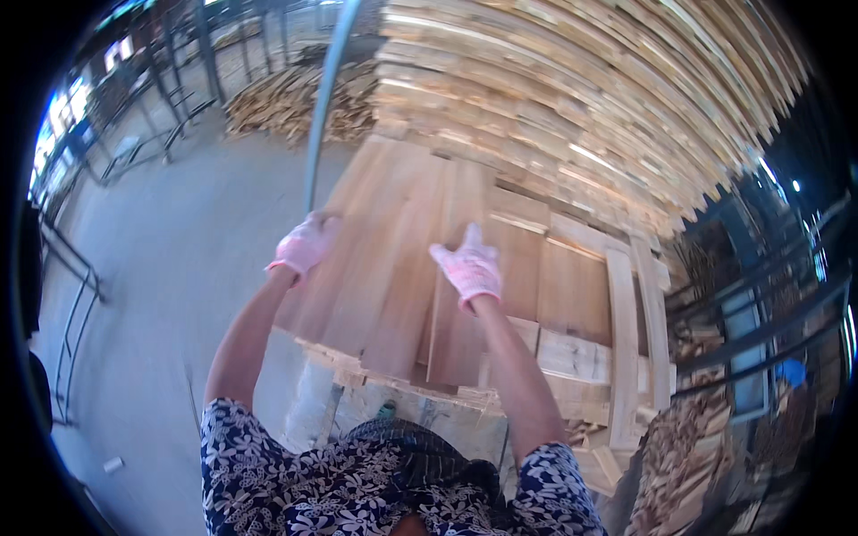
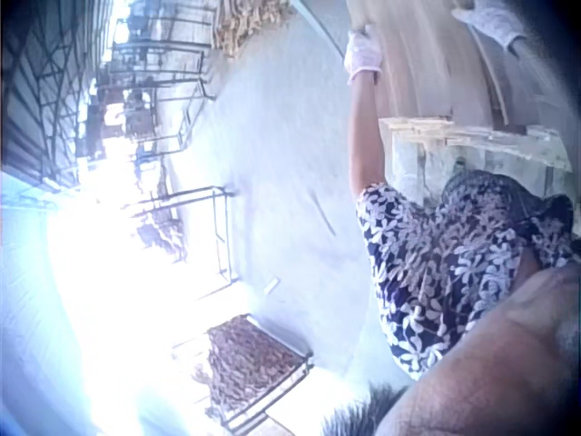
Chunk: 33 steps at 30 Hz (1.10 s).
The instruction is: The person picks up wooden planks from a large pile on the floor and stacks them onto a metal rack. The person wears pink gloves and handles the planks one by one or in small groups, placing them horizontally on the rack. The task involves repetitive lifting and placing of the wood pieces.
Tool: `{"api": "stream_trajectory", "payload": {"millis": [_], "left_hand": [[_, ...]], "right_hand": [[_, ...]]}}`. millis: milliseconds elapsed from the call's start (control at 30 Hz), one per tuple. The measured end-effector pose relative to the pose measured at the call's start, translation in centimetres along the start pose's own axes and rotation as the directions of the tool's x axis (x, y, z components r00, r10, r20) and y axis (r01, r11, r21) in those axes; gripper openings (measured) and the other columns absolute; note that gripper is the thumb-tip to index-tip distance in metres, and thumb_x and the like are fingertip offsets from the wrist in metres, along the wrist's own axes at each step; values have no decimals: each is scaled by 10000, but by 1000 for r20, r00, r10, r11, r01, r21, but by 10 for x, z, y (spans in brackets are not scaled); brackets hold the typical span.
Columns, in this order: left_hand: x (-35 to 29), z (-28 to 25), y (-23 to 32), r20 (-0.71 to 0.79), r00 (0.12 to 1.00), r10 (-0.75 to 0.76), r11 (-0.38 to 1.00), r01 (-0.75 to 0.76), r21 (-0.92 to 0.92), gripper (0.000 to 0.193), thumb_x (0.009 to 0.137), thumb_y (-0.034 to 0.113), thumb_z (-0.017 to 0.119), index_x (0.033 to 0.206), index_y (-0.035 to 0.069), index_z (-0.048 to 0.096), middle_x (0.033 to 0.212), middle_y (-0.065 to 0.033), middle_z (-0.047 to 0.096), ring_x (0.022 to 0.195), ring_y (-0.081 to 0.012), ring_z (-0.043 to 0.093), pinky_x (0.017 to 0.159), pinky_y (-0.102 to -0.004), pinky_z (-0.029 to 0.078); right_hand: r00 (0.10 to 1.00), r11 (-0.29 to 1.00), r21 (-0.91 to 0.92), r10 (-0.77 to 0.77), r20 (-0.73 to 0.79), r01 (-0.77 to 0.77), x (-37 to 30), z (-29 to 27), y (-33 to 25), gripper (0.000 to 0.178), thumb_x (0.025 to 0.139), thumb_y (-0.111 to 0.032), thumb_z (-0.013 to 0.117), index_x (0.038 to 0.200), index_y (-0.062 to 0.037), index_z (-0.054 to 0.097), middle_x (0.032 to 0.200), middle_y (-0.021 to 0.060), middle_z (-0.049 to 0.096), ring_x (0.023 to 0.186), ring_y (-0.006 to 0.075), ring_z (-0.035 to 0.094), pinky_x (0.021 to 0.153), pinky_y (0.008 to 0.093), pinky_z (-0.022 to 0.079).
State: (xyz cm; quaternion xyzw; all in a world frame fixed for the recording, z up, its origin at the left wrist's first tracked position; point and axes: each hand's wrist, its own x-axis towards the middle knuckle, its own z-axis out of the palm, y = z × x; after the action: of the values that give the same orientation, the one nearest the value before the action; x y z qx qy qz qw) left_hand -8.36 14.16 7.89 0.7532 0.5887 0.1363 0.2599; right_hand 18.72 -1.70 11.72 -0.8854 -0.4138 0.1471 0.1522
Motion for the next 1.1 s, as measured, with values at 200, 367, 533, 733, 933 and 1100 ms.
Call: {"api": "stream_trajectory", "payload": {"millis": [200,367,533,733,933,1100], "left_hand": [[17,11,-54,31,920,390,857,-375,353,365,1025,313,455,1317,127,573,1327,-235,584,1114,-460,631,967,-520,503],[50,19,-68,1,968,251,934,-242,263,373,1034,273,437,1375,146,517,1352,-206,583,1114,-435,647,916,-504,545],[28,-9,-58,129,914,384,844,-405,352,560,1010,504,444,1417,127,521,1344,-195,641,1200,-416,621,1046,-469,481],[51,-21,3,112,990,89,985,-104,136,641,970,574,474,1395,111,601,1323,-172,670,1264,-327,618,1048,-434,484],[51,8,11,-31,990,-135,990,133,-47,695,994,601,460,1344,13,586,1251,-237,686,1217,-384,640,1026,-466,496],[45,6,12,-18,994,-106,993,105,-56,689,990,595,470,1352,16,565,1187,-217,706,1153,-375,669,971,-467,514]], "right_hand": [[992,986,160,-57,116,38,-13,-37,32,1063,801,-677,664,1594,-66,307,1476,278,515,1360,405,516,1101,466,436],[1000,999,46,-4,2,4,-62,-112,130,1047,773,-612,730,1566,-37,359,1400,286,578,1280,391,591,1058,451,472],[958,978,-142,112,-266,-154,-81,-153,291,922,805,-480,762,1532,-57,384,1432,317,515,1329,467,502,1095,475,431],[931,928,-181,283,-229,-326,-84,-125,408,990,833,-529,714,1618,-157,240,1353,373,509,1273,563,471,1082,596,388],[910,882,-250,346,-230,-399,-73,-127,369,1097,715,-432,824,1612,-205,234,1404,352,418,1312,532,454,1099,543,421],[940,954,-103,255,-227,-283,-71,-129,331,988,725,-385,825,1568,-175,356,1427,375,422,1302,520,486,1114,500,424]]}}
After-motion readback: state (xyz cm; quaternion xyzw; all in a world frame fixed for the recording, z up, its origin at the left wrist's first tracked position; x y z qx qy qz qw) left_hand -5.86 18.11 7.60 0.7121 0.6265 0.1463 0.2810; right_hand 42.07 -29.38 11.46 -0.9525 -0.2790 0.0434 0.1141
